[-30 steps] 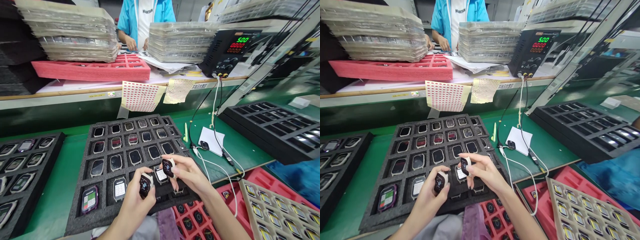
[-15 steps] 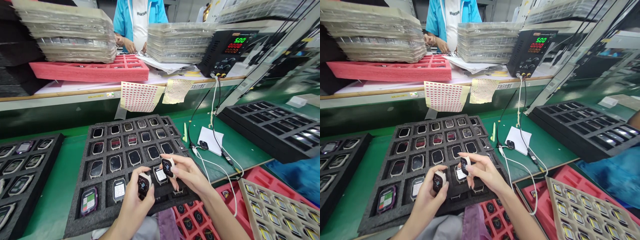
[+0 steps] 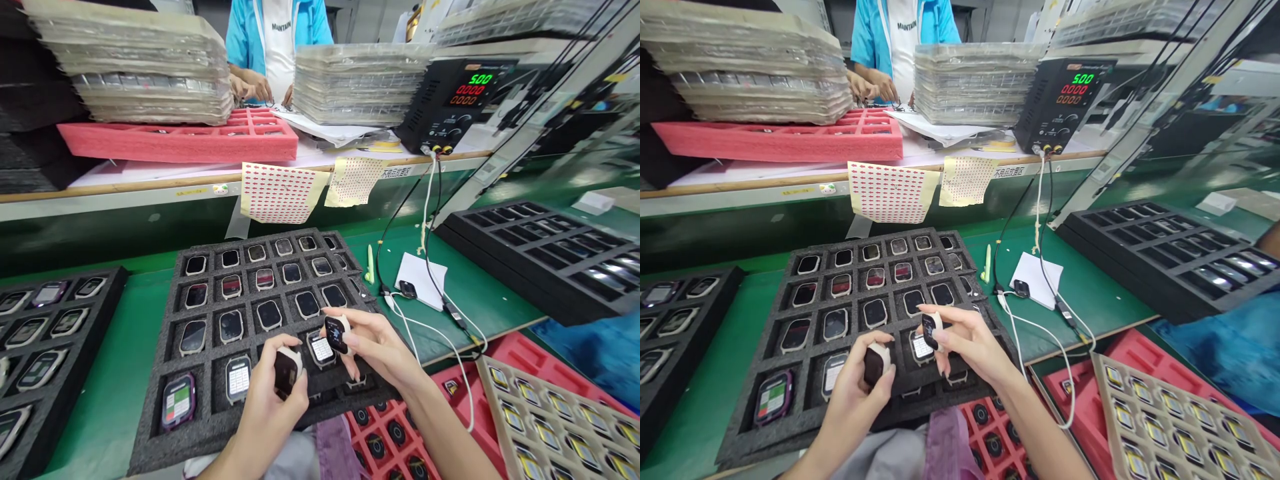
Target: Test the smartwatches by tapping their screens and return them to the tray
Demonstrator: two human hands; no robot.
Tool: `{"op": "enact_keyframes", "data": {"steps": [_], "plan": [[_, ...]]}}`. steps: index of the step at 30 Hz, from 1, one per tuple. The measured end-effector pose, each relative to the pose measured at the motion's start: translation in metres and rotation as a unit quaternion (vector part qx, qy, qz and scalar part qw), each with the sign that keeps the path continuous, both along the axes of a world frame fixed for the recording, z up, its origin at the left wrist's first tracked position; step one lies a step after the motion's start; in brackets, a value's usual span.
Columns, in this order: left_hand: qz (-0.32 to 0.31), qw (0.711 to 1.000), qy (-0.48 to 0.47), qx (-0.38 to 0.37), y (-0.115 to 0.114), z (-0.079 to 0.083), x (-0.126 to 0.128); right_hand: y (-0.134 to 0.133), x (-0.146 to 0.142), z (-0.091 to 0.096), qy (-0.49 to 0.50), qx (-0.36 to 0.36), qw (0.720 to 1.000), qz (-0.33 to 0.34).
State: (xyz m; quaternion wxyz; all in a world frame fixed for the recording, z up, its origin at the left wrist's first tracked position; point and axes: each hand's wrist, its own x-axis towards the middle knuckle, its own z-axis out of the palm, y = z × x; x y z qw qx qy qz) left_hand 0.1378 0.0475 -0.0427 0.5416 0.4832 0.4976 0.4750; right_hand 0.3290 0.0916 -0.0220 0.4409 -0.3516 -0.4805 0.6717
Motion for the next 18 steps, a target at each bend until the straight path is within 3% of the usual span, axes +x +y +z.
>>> {"op": "enact_keyframes", "data": {"steps": [5, 10, 18], "plan": [[-0.004, 1.000, 0.000, -0.001, 0.003, 0.001, 0.002, 0.000, -0.001, 0.001, 0.005, -0.002, 1.000, 0.008], [-0.054, 0.992, -0.106, -0.034, 0.006, 0.003, -0.001, 0.002, -0.001, 0.002, 0.024, -0.023, 0.999, 0.030], [-0.116, 0.971, -0.202, -0.058, 0.010, 0.005, -0.011, 0.002, -0.001, -0.001, 0.001, -0.039, 0.999, 0.004]]}}
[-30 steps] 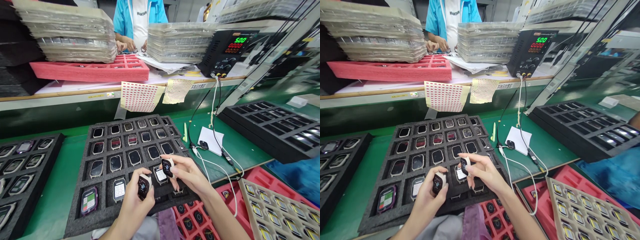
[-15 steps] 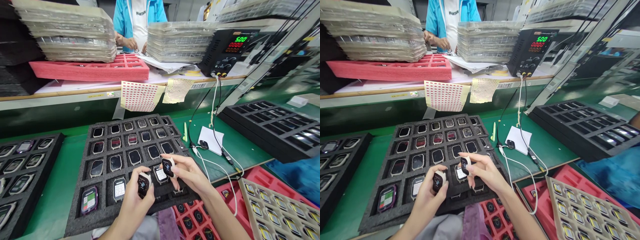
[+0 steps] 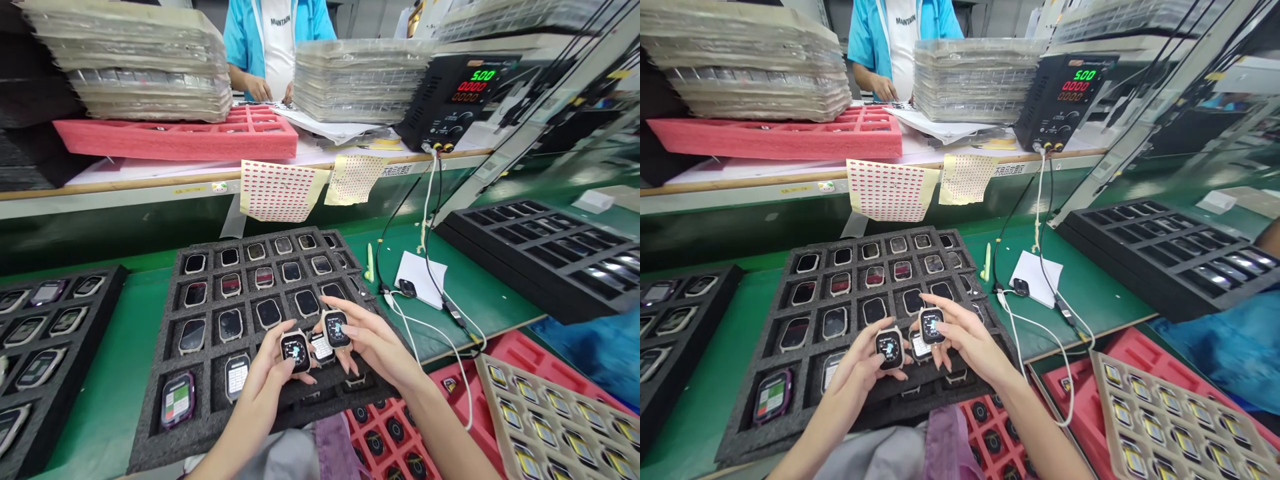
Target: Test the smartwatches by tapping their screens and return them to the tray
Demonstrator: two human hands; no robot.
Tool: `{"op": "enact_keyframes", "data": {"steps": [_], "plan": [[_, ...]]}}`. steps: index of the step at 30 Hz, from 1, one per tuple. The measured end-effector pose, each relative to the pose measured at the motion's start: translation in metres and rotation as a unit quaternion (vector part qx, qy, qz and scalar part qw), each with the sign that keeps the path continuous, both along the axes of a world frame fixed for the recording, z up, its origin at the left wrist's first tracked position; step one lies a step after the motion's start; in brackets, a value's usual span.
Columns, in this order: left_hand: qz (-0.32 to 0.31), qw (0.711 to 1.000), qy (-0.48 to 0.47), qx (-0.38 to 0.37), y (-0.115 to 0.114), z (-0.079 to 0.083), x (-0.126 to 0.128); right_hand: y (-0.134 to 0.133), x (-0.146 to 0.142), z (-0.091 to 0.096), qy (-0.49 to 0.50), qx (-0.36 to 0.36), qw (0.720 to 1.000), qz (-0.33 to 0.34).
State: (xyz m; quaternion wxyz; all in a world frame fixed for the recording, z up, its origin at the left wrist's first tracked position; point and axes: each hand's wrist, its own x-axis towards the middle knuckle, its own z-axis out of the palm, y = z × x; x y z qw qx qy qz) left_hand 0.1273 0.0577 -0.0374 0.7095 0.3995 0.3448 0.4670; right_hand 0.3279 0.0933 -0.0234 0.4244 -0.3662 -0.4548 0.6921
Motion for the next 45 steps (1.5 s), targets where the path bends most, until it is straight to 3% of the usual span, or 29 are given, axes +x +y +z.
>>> {"op": "enact_keyframes", "data": {"steps": [12, 19, 26, 31, 45], "plan": [[0.034, 0.999, 0.016, 0.001, -0.0030, -0.0064, 0.0048, -0.0020, 0.0031, -0.0060, -0.044, 0.047, 0.998, 0.017], [0.031, 0.999, 0.024, 0.011, -0.0041, -0.0017, 0.0052, -0.0060, -0.0029, -0.0032, -0.091, 0.067, 0.993, -0.022], [0.077, 0.993, 0.087, 0.021, -0.0049, -0.0001, 0.0090, -0.0028, -0.0025, 0.0001, -0.020, 0.079, 0.996, 0.029], [0.057, 0.984, 0.165, 0.037, -0.0073, -0.0011, 0.0051, 0.0011, -0.0058, 0.0005, 0.030, 0.057, 0.997, 0.035], [0.057, 0.985, 0.157, 0.044, -0.0083, -0.0023, 0.0079, -0.0053, -0.0025, -0.0072, 0.015, 0.050, 0.998, 0.035]]}}
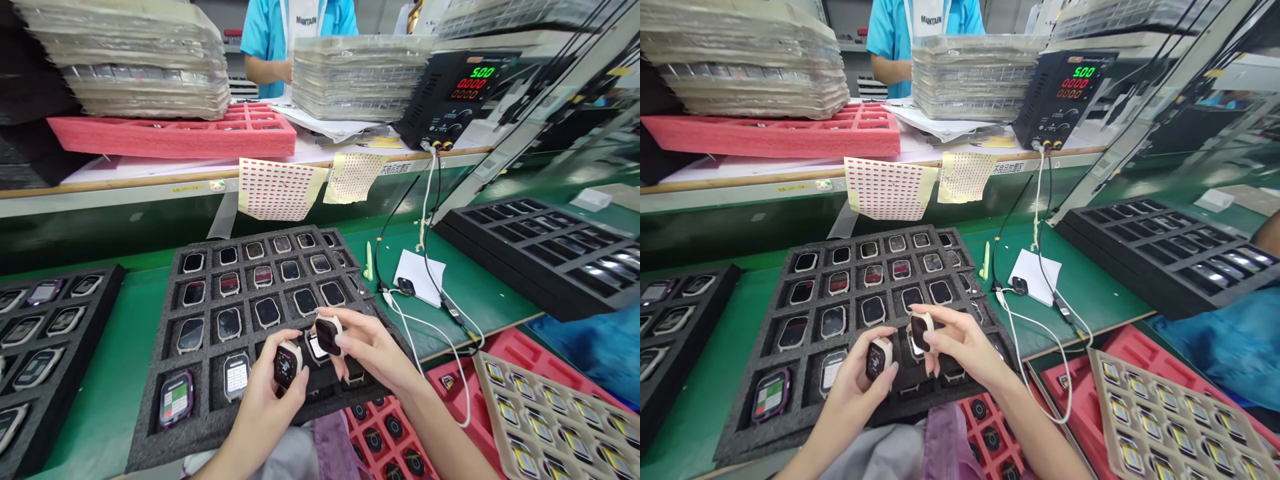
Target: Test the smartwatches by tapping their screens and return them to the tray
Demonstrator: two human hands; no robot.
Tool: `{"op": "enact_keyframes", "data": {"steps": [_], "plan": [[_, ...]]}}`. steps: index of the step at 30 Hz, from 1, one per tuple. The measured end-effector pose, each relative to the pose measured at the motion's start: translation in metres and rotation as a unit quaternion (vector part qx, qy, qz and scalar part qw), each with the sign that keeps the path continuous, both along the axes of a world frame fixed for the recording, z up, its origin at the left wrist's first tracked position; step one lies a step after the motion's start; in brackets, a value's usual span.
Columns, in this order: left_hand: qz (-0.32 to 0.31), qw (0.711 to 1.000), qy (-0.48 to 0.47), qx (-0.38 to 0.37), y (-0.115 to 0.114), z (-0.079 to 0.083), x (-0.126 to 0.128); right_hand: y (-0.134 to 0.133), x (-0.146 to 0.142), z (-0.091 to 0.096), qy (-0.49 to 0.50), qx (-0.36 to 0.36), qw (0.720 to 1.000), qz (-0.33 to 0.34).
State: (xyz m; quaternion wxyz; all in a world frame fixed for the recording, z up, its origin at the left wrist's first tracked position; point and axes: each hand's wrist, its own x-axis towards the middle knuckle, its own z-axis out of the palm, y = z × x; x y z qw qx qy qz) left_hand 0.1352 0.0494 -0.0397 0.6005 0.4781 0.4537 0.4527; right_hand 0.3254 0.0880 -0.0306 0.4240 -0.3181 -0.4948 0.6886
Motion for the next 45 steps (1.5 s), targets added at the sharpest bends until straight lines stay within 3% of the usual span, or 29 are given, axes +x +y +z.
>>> {"op": "enact_keyframes", "data": {"steps": [11, 16, 45], "plan": [[-0.038, 0.995, 0.090, 0.035, 0.0005, 0.0041, -0.0040, -0.0011, 0.0007, 0.0029, -0.036, -0.002, 0.999, -0.019], [-0.054, 0.994, 0.092, 0.032, 0.0007, 0.0041, -0.0045, -0.0013, 0.0007, 0.0020, -0.040, -0.007, 0.999, -0.028], [-0.016, 0.998, 0.059, 0.015, -0.0005, 0.0057, -0.0025, -0.0019, 0.0030, 0.0004, -0.067, -0.004, 0.997, -0.046]]}}
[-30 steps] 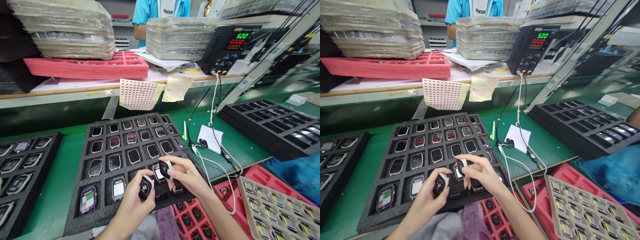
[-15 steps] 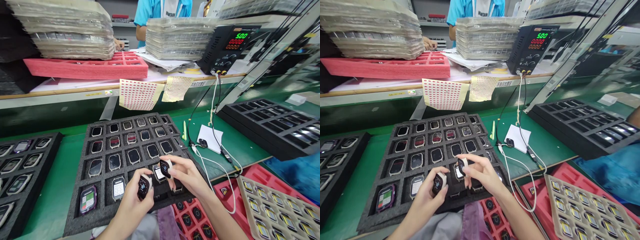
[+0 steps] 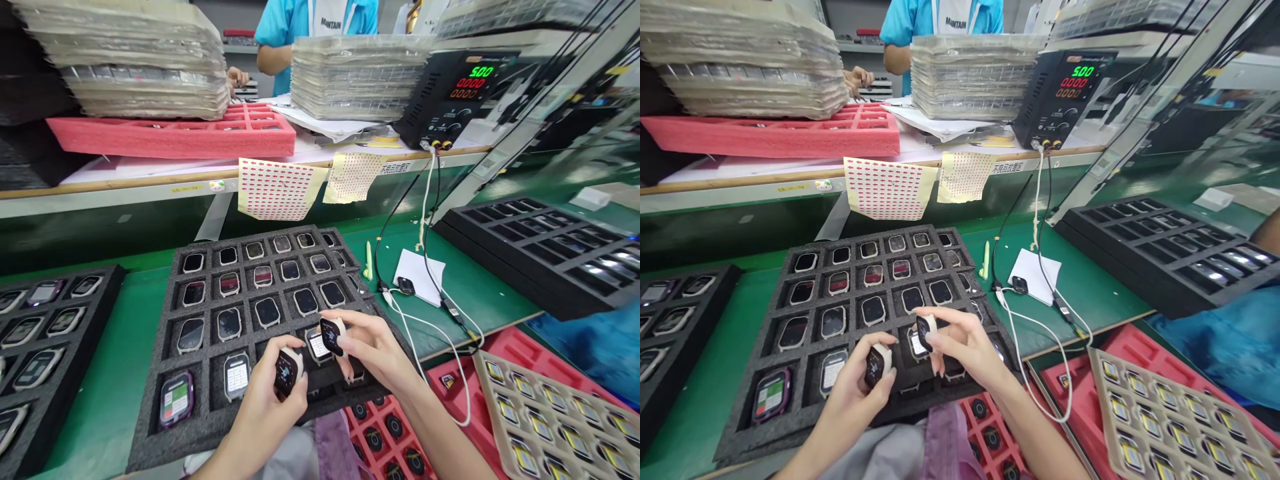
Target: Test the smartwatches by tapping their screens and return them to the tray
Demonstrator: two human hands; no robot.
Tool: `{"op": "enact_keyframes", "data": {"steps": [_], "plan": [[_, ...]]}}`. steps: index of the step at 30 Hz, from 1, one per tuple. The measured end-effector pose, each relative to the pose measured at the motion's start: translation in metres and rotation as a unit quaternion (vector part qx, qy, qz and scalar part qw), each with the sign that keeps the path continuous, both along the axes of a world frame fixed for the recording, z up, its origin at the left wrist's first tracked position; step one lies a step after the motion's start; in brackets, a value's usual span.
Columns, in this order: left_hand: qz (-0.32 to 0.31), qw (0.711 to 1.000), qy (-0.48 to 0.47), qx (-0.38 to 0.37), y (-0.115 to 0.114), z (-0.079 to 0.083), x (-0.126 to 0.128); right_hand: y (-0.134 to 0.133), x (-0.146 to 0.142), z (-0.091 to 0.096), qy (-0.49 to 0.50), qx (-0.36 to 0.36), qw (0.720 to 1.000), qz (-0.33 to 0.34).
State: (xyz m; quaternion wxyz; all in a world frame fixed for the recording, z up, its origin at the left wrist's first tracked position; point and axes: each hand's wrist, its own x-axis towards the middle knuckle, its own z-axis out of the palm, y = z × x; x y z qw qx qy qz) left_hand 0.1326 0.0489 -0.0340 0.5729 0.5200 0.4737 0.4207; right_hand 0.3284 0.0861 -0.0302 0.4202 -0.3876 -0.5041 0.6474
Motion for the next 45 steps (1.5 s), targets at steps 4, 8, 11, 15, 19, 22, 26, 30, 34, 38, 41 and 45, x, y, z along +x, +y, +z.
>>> {"op": "enact_keyframes", "data": {"steps": [4, 8, 11, 15, 19, 22, 26, 30, 34, 38, 41, 45], "plan": [[0.010, 1.000, 0.002, 0.002, 0.000, -0.001, 0.000, 0.001, 0.000, 0.001, 0.004, -0.001, 1.000, 0.002], [0.010, 1.000, 0.001, 0.007, -0.001, -0.002, -0.001, 0.001, 0.000, 0.002, 0.018, 0.007, 1.000, 0.006], [0.005, 1.000, 0.000, 0.009, -0.001, -0.003, -0.001, 0.000, -0.001, 0.003, 0.015, -0.002, 1.000, 0.015], [0.031, 0.999, -0.030, -0.001, 0.000, -0.003, 0.001, -0.001, -0.004, 0.005, 0.038, -0.009, 0.999, -0.010], [0.017, 0.995, -0.093, -0.035, 0.001, -0.003, 0.001, 0.001, -0.005, 0.009, 0.076, -0.012, 0.997, -0.019], [-0.008, 0.988, -0.149, -0.042, 0.004, -0.002, -0.002, 0.004, -0.004, 0.010, 0.092, -0.025, 0.995, -0.007], [-0.034, 0.982, -0.185, -0.029, 0.006, 0.002, -0.006, 0.005, -0.006, 0.008, 0.084, -0.036, 0.995, -0.026], [-0.050, 0.978, -0.195, -0.053, 0.007, 0.003, -0.007, 0.002, -0.009, 0.006, 0.062, -0.039, 0.996, -0.054], [-0.048, 0.976, -0.201, -0.061, 0.007, 0.003, -0.007, -0.001, -0.011, 0.006, 0.036, -0.034, 0.996, -0.070], [-0.054, 0.976, -0.204, -0.055, 0.005, 0.000, -0.006, -0.002, -0.011, 0.005, 0.026, -0.028, 0.997, -0.070], [-0.056, 0.976, -0.205, -0.052, 0.003, -0.001, -0.006, -0.002, -0.010, 0.004, 0.020, -0.027, 0.998, -0.062], [-0.061, 0.975, -0.206, -0.052, 0.004, -0.002, -0.005, -0.002, -0.010, 0.002, 0.008, -0.021, 0.998, -0.060]]}}
